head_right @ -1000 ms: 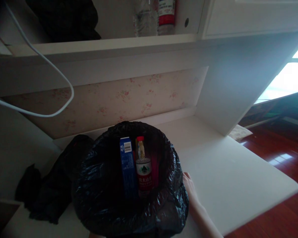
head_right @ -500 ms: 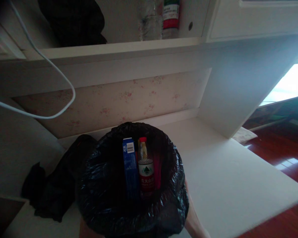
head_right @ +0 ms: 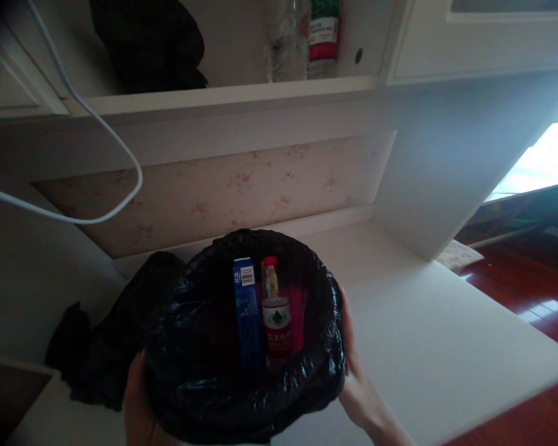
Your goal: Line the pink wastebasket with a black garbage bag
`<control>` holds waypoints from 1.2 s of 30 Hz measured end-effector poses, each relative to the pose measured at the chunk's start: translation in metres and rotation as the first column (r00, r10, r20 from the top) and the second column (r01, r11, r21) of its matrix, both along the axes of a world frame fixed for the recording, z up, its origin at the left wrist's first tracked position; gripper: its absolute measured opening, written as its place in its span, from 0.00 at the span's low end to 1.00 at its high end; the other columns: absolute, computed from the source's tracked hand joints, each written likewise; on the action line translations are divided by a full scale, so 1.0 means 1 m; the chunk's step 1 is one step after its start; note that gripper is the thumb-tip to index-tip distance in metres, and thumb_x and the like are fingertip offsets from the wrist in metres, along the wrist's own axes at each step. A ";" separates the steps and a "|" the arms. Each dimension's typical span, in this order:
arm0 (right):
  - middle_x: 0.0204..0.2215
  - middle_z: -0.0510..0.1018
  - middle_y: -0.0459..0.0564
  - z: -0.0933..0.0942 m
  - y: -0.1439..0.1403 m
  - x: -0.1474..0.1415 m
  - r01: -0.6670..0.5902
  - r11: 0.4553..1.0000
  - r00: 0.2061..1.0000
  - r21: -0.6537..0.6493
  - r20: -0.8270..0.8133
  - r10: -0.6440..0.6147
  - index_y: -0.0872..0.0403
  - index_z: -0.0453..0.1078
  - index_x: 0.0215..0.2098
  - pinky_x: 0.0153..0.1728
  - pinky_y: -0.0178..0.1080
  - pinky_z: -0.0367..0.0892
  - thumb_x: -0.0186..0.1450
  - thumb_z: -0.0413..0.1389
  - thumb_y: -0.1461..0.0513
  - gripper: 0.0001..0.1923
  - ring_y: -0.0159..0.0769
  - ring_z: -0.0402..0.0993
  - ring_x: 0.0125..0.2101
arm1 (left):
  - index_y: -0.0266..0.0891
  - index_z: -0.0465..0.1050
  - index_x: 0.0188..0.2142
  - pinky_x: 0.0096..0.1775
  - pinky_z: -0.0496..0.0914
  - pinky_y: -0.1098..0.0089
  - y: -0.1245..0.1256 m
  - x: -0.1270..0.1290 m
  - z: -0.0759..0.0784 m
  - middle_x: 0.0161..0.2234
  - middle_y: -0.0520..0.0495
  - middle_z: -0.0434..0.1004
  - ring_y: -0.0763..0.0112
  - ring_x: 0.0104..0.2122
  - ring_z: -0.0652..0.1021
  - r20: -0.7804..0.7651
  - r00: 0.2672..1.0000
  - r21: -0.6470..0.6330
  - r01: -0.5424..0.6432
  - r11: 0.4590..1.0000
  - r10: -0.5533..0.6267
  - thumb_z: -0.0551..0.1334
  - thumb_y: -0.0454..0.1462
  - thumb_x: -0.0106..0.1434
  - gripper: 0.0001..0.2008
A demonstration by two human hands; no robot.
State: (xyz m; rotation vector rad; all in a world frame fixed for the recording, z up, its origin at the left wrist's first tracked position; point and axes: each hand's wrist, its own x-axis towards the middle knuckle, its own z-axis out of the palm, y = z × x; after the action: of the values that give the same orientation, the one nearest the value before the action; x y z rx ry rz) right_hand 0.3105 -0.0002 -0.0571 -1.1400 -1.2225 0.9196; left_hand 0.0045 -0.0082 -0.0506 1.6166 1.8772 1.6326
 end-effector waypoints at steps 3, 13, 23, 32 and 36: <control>0.78 0.38 0.42 0.024 0.005 -0.002 0.022 1.000 1.000 0.011 0.018 -0.022 0.36 0.33 0.78 0.73 0.58 0.42 0.71 0.49 0.39 0.45 0.49 0.36 0.76 | 0.41 0.70 0.57 0.63 0.64 0.44 0.006 -0.006 0.004 0.62 0.35 0.68 0.44 0.62 0.71 -0.049 0.998 0.076 -0.041 0.996 0.044 0.57 0.51 0.69 0.23; 0.74 0.60 0.47 0.062 0.031 0.015 -0.027 0.999 0.996 -0.020 -0.082 0.025 0.38 0.58 0.72 0.70 0.56 0.56 0.66 0.56 0.38 0.40 0.54 0.57 0.72 | 0.50 0.73 0.53 0.47 0.75 0.65 0.013 -0.036 0.048 0.59 0.46 0.70 0.61 0.55 0.76 -0.480 0.871 0.149 0.194 0.970 -0.101 0.64 0.39 0.68 0.14; 0.77 0.48 0.40 0.061 0.016 0.031 -0.058 0.991 0.986 -0.124 0.145 0.076 0.35 0.46 0.77 0.73 0.57 0.36 0.69 0.52 0.38 0.42 0.50 0.39 0.76 | 0.48 0.74 0.53 0.48 0.76 0.61 0.008 -0.026 0.044 0.60 0.43 0.70 0.55 0.54 0.77 -0.491 0.867 0.142 0.179 0.974 -0.087 0.67 0.45 0.65 0.17; 0.77 0.51 0.43 0.065 -0.004 0.044 -0.072 0.979 0.989 -0.193 0.111 0.094 0.34 0.45 0.77 0.71 0.61 0.46 0.72 0.48 0.39 0.39 0.52 0.46 0.75 | 0.48 0.79 0.44 0.39 0.76 0.66 0.017 -0.028 0.063 0.53 0.46 0.75 0.59 0.50 0.79 -0.460 0.886 0.111 0.127 0.986 -0.063 0.65 0.45 0.67 0.09; 0.75 0.56 0.48 0.086 0.023 0.039 -0.072 0.973 0.992 -0.220 0.083 0.092 0.38 0.52 0.75 0.68 0.62 0.58 0.70 0.49 0.36 0.40 0.55 0.56 0.72 | 0.45 0.80 0.36 0.39 0.75 0.68 0.026 -0.018 0.076 0.48 0.48 0.78 0.63 0.45 0.81 -0.321 0.947 0.104 0.067 0.992 -0.030 0.65 0.50 0.66 0.13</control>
State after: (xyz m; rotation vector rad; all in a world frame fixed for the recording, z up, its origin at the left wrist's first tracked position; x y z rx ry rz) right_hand 0.3495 0.0224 0.0286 -1.3248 -1.2746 1.0931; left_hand -0.0133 0.0175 0.0258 2.0659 1.8945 1.5602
